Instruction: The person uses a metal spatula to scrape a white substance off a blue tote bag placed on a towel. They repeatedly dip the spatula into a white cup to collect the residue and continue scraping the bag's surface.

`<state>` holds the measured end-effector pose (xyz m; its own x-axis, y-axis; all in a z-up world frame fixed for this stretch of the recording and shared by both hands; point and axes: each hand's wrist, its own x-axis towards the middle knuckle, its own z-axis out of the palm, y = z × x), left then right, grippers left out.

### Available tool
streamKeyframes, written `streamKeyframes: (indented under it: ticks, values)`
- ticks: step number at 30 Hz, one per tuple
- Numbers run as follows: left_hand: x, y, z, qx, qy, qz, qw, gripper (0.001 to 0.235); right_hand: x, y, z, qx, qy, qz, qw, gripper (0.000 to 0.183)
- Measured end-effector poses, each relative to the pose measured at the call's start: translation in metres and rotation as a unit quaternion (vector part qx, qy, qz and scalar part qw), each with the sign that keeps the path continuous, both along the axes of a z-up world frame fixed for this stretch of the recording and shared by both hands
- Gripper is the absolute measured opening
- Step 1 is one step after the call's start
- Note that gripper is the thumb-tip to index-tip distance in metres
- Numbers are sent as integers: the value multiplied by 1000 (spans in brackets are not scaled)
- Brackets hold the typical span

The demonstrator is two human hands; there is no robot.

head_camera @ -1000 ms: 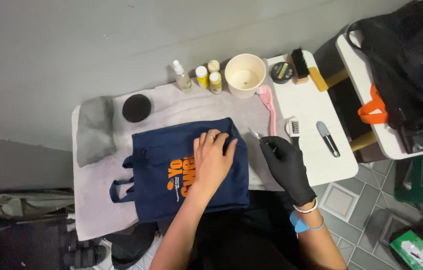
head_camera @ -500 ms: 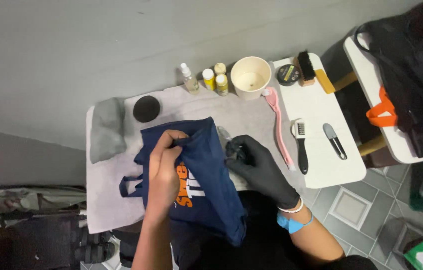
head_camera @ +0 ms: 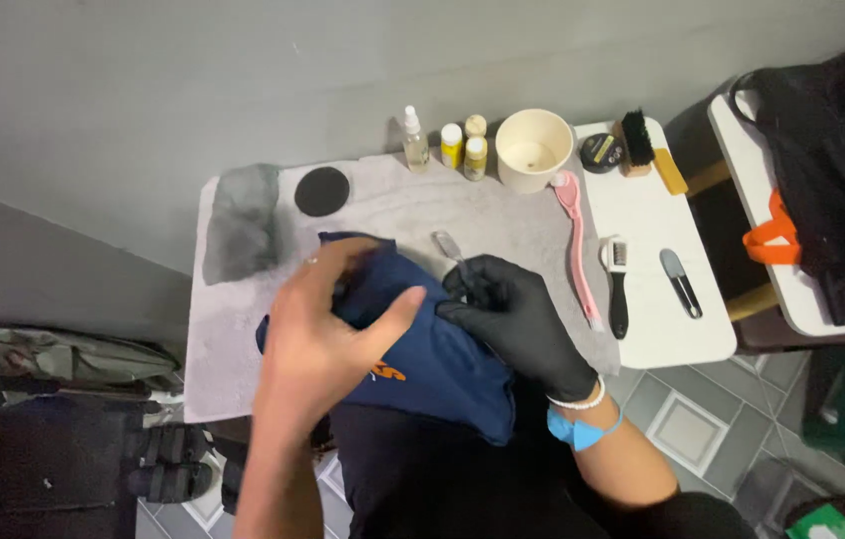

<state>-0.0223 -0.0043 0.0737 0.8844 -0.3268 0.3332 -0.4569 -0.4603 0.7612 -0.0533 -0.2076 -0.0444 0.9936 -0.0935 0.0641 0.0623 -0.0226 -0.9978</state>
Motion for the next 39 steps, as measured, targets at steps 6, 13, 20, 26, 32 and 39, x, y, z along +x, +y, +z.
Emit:
streamKeyframes:
  ticks: [6, 13, 20, 26, 32, 39]
  values:
    - [9, 12, 2, 45, -64, -28, 997, 8, -22, 9, 26, 14, -33, -3, 999, 16]
    - [-12, 34, 11, 22, -95, 78, 992, 11, -51, -11, 23, -58, 71, 27, 995, 25]
    - [-45, 44, 5, 2, -98, 226, 969, 23, -34, -45, 65, -107, -33, -103, 988, 5]
    - [-35, 54, -12, -11, -89, 246, 965, 23, -9, -50, 99, -167, -61, -67, 982, 8]
    - [-14, 65, -13, -53, -60, 243, 967, 45, -16, -40, 98, -132, -9, 8, 991, 62]
    - [29, 99, -23, -214, 71, -70, 972, 78, -10, -37, 71, -275, -99, -3, 956, 76]
